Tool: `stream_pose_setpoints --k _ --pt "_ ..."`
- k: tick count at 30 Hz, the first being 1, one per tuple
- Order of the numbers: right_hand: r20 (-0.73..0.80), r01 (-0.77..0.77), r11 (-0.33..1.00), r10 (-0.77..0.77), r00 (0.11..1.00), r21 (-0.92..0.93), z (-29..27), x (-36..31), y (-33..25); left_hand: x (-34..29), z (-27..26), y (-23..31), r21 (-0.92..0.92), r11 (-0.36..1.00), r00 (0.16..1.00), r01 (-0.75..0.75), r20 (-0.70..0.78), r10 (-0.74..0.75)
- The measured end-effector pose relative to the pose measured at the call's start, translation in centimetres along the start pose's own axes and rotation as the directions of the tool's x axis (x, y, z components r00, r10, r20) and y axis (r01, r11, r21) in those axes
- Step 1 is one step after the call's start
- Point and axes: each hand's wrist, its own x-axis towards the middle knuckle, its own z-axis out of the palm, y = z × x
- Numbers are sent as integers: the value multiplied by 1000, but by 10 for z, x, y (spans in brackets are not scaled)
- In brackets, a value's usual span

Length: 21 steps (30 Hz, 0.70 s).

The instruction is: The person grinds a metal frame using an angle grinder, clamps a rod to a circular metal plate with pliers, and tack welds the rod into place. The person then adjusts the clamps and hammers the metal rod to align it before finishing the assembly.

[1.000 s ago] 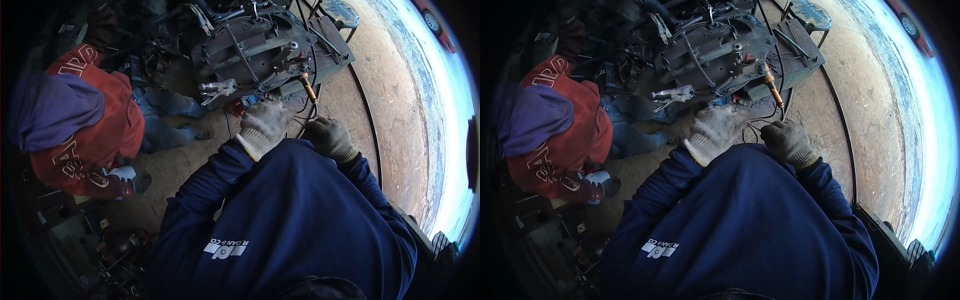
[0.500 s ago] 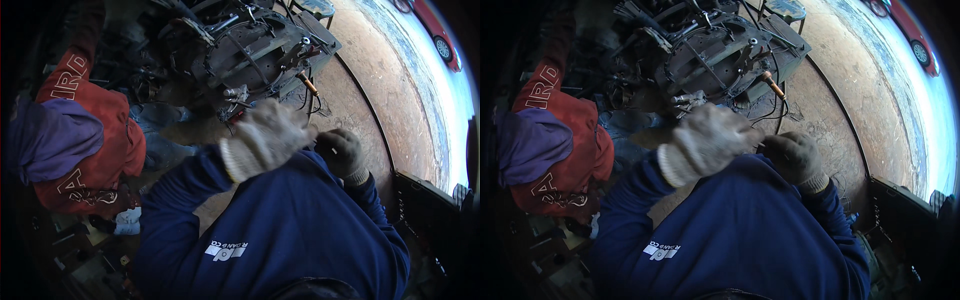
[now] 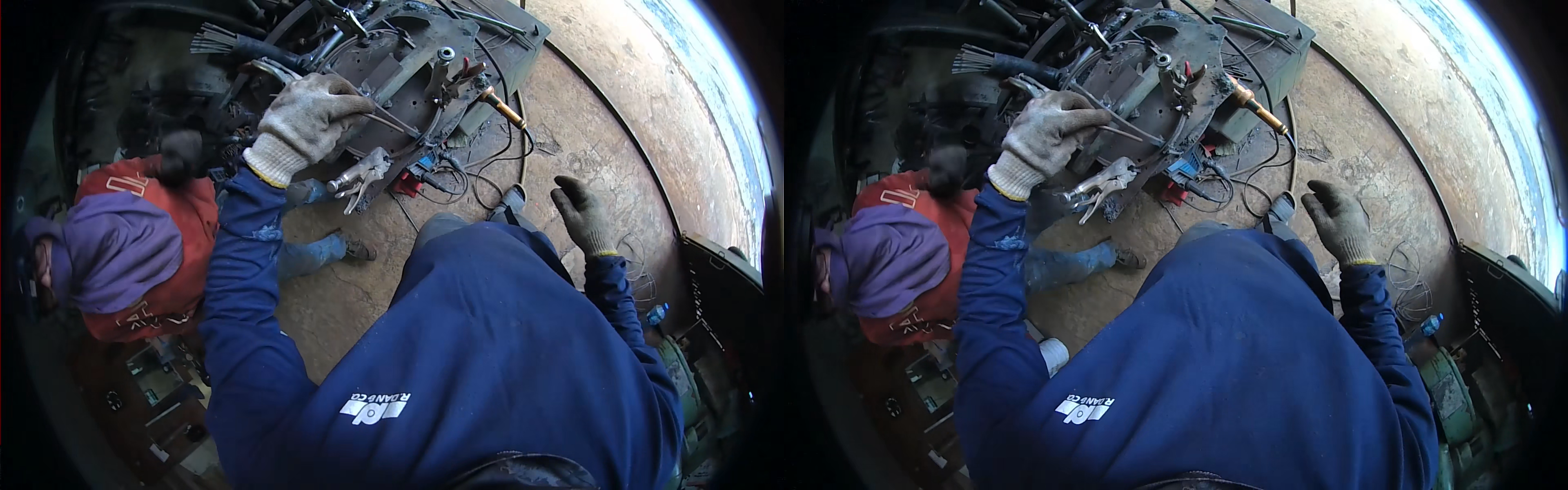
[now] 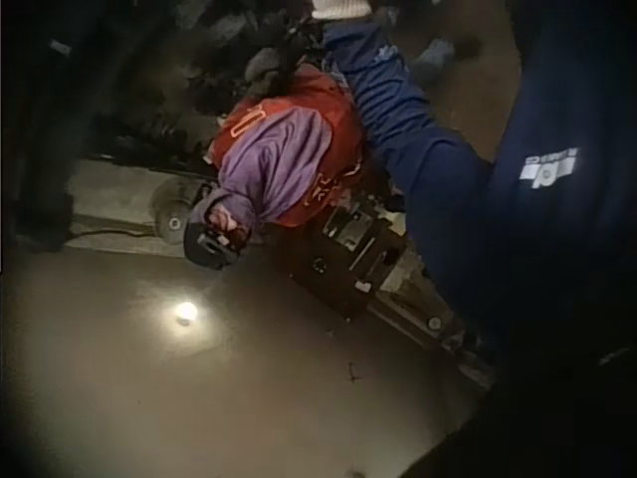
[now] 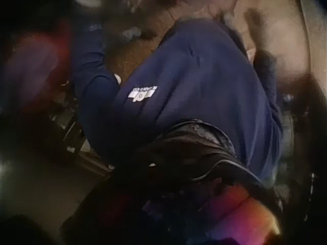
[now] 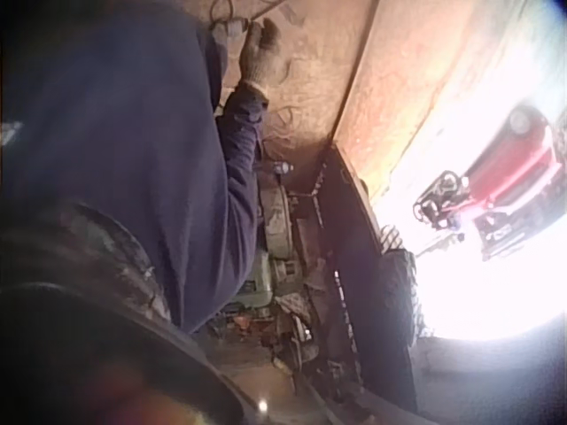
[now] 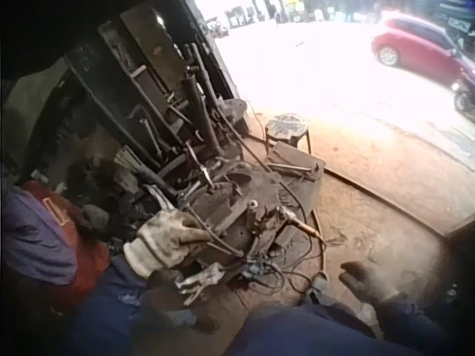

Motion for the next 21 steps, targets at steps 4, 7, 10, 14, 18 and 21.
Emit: stream_pose_setpoints --k 4,7,10,14,18,21 --pt "55 -25 999 26 998 -24 23 1 -21 19 10 -6 15 1000 999 -20 47 19" --pt "72 -61 998 60 996 6 45 5 -40 26 23 -15 0 995 994 -98 39 98" --pt "-7 -3 1000 3 1000 6 77 8 -52 30 35 -17 8 984 984 -177 27 177" --pt "-105 -15 999 18 994 32 118 14 -86 30 46 -28 21 957 957 -288 -13 289" --pt "-254 91 990 -62 965 104 160 23 -105 32 52 -30 122 923 930 -364 7 366" --pt "-352 101 992 -69 933 73 177 29 -113 34 52 -27 201 902 924 -381 42 381"
